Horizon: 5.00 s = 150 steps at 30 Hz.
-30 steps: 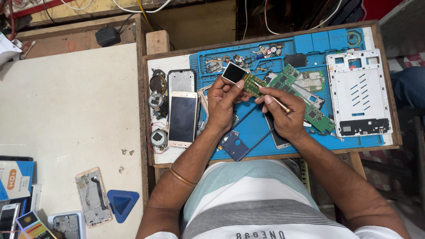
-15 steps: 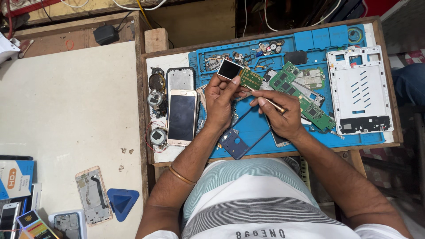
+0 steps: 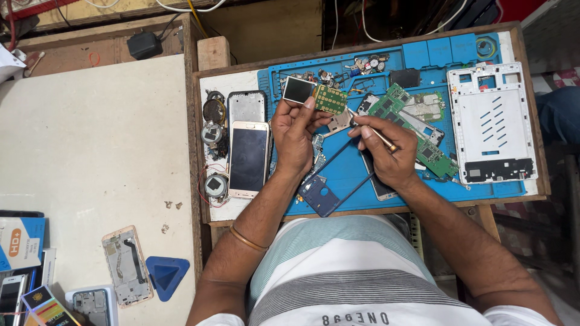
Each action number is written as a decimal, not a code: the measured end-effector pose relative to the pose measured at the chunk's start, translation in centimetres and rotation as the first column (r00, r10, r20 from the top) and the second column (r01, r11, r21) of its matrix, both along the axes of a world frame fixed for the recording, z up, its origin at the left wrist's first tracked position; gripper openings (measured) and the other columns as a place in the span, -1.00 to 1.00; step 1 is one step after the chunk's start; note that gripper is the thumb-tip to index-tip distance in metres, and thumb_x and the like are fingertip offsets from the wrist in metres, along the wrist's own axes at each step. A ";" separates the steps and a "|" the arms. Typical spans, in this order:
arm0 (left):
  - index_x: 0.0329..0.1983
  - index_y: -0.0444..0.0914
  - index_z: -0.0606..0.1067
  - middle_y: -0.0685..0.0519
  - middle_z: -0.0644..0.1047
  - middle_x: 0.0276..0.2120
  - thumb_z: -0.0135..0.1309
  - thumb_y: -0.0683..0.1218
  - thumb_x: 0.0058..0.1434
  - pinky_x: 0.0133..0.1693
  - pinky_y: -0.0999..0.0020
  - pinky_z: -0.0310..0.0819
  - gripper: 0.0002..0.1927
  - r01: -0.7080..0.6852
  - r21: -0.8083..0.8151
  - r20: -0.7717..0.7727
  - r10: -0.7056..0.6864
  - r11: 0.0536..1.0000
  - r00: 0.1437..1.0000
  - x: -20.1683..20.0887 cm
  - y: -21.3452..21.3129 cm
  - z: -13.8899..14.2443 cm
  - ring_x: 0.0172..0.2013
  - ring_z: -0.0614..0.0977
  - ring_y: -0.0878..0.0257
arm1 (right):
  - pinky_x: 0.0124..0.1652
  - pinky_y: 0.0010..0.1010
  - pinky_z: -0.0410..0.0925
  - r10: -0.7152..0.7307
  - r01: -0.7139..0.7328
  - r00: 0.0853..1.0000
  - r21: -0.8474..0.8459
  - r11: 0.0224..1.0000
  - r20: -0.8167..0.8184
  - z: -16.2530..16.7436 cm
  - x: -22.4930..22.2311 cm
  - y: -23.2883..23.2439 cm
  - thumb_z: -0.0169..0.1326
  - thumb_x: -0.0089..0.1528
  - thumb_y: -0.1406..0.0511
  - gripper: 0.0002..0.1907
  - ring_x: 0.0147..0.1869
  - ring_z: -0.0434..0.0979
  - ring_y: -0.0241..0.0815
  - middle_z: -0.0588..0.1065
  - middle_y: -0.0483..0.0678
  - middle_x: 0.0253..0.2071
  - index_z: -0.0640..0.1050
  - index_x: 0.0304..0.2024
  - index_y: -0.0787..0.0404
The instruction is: The person works at a repair bench holding a small display module attached to a green circuit board, using a pointed hand tool to work on the board's contacts while turning the assembly over. They then set the assembly down, pick up a phone frame, and continue working on its edge with the tool.
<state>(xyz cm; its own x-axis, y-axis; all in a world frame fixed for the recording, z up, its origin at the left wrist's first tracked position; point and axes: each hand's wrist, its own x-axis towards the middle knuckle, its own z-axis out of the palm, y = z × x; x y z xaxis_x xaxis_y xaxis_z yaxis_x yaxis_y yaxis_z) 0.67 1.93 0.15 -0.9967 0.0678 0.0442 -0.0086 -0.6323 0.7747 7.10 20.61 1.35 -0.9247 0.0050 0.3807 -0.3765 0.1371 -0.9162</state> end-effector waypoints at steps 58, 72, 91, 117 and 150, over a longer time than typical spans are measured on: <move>-0.05 -0.35 0.51 0.03 0.64 -0.29 0.16 -0.21 0.37 -0.22 0.53 0.60 -0.85 0.279 -0.212 -0.153 -0.314 0.936 0.937 1.1 0.7 -0.1 -0.29 0.66 0.41 | -0.20 -0.57 0.38 -0.004 0.022 0.994 -0.157 0.987 0.112 -1.1 -0.9 0.3 0.06 0.46 0.28 -0.76 -0.24 0.51 -0.39 0.55 -0.09 -0.27 0.57 -0.04 0.38; 0.05 -0.35 0.53 0.07 0.62 -0.29 0.19 -0.13 0.37 -0.24 0.57 0.57 -0.74 0.271 -0.269 -0.144 -0.317 0.924 0.938 1.2 0.9 -0.2 -0.30 0.63 0.46 | -0.18 -0.60 0.29 -0.074 0.081 0.992 -0.078 0.994 0.098 -1.4 -0.9 0.7 0.10 0.44 0.28 -0.81 -0.21 0.42 -0.46 0.48 -0.19 -0.30 0.58 -0.14 0.33; -0.01 -0.33 0.52 0.13 0.59 -0.32 0.19 -0.13 0.39 -0.29 0.63 0.46 -0.80 0.234 -0.272 -0.174 -0.287 0.933 0.942 1.2 1.0 -0.8 -0.34 0.56 0.53 | -0.18 -0.61 0.35 -0.040 0.049 0.992 -0.065 0.997 0.122 -1.2 -0.8 0.5 0.10 0.41 0.28 -0.81 -0.19 0.49 -0.45 0.55 -0.16 -0.26 0.58 -0.09 0.33; -0.09 -0.33 0.52 0.08 0.61 -0.35 0.20 -0.10 0.36 -0.31 0.57 0.58 -0.80 0.247 -0.296 -0.130 -0.295 0.923 0.947 1.2 1.0 -0.6 -0.37 0.62 0.47 | -0.21 -0.62 0.31 -0.051 0.058 0.992 -0.060 0.997 0.112 -1.3 -0.9 0.7 0.12 0.43 0.29 -0.82 -0.21 0.45 -0.47 0.52 -0.17 -0.30 0.58 -0.13 0.32; -0.17 -0.29 0.50 0.12 0.60 -0.33 0.22 -0.17 0.31 -0.29 0.54 0.56 -0.87 0.242 -0.249 -0.075 -0.268 0.938 0.961 1.8 0.9 -1.2 -0.33 0.62 0.44 | -0.26 -0.56 0.29 -0.025 0.035 0.991 -0.078 0.996 0.129 -1.8 -0.6 0.5 0.14 0.38 0.26 -0.82 -0.26 0.41 -0.45 0.48 -0.19 -0.34 0.58 -0.18 0.29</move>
